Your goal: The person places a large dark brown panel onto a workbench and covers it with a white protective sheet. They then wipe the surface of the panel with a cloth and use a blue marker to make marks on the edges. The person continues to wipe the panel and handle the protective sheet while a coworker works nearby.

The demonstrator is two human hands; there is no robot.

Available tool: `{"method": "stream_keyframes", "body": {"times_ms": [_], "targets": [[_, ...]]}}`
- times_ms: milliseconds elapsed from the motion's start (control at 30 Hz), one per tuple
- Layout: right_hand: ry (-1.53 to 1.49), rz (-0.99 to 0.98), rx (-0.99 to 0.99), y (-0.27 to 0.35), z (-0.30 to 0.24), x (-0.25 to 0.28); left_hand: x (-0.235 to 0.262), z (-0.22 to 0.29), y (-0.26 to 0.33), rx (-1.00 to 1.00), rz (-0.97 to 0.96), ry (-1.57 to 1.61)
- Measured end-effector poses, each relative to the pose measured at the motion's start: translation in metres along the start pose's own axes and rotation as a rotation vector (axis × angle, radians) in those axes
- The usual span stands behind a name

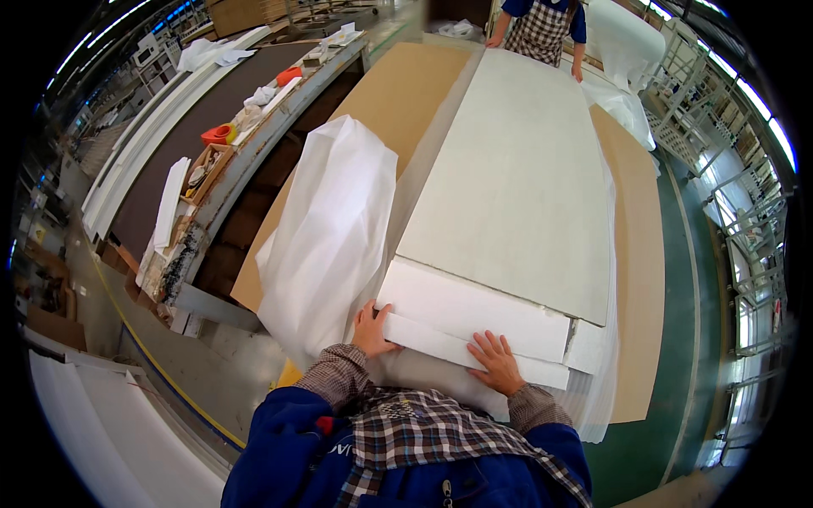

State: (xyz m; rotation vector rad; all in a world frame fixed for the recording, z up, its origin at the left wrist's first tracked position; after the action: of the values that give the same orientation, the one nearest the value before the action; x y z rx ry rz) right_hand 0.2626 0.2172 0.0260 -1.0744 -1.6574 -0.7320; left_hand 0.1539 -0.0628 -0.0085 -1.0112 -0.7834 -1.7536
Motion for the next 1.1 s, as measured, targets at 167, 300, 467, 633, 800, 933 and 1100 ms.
{"method": "stream_keyframes", "body": {"times_ms": [167, 300, 467, 633, 800, 933, 1100], "targets": [[0.008, -0.033, 0.015, -0.001, 0.004, -0.009, 0.014, 0.003, -0.007, -0.024, -0.024, 0.018], [0.015, 0.003, 0.043, -0.001, 0.01, -0.008, 0.018, 0.016, -0.012, -0.049, -0.158, -0.106], [0.015, 0.083, -0.057, 0.004, 0.003, 0.0, 0.015, 0.026, -0.008, -0.027, -0.178, -0.054], [0.021, 0.047, -0.192, -0.008, 0.004, -0.001, 0.008, 0.018, -0.008, -0.059, -0.145, -0.051], [0.066, 0.141, -0.216, -0.03, 0.005, 0.005, 0.005, 0.016, -0.007, -0.077, -0.104, -0.056], [0.085, 0.084, -0.274, -0.036, 0.011, 0.001, 0.015, 0.013, -0.006, -0.068, -0.115, -0.018], [0.027, 0.139, -0.276, -0.034, 0.009, 0.001, 0.099, -0.039, 0.024, 0.139, 0.551, -0.307]]}}
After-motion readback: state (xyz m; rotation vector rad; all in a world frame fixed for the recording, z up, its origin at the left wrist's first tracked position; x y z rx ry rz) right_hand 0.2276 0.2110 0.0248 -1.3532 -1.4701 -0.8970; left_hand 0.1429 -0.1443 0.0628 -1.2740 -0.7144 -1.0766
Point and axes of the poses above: each hand's wrist, its own y-axis away from the middle knuckle, its own x-axis out of the back of the hand, z = x × y, the point moved 6 cm from there along -y, towards the middle knuckle, and after that the axes turned 3 degrees about -y, right-handed, at the moved point
